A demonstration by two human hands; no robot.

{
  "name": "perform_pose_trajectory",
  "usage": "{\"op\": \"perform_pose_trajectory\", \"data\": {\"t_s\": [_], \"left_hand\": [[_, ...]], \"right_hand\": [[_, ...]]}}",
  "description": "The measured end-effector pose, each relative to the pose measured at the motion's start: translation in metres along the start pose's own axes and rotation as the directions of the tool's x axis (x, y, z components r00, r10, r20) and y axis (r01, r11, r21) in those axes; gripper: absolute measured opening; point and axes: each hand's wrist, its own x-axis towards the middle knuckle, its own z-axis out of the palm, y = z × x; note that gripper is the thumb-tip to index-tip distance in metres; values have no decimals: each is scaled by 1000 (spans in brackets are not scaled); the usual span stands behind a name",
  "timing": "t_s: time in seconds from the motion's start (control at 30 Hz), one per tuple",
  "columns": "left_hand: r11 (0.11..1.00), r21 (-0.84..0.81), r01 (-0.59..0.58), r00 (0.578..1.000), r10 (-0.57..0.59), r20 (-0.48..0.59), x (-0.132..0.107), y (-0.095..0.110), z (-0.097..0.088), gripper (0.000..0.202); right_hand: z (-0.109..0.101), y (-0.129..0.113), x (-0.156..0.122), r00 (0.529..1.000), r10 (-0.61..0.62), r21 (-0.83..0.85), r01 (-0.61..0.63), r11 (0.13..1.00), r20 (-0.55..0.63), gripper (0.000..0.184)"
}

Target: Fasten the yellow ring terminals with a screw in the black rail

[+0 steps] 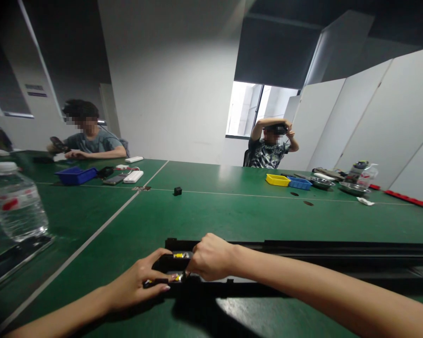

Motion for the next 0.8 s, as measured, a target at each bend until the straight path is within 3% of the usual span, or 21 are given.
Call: {"op": "perform_pose_trajectory", "data": {"t_s": [0.43, 0.8], "left_hand": [[1000, 6, -9, 1000, 10, -11, 0, -1, 1, 25], [1000, -6, -3, 1000, 3, -2, 0, 0, 0, 25]], "right_hand": [[6, -9, -9, 987, 157, 154, -161, 975, 34, 22], [-1, -19, -6, 955, 284, 198, -297, 934, 89, 19]]}}
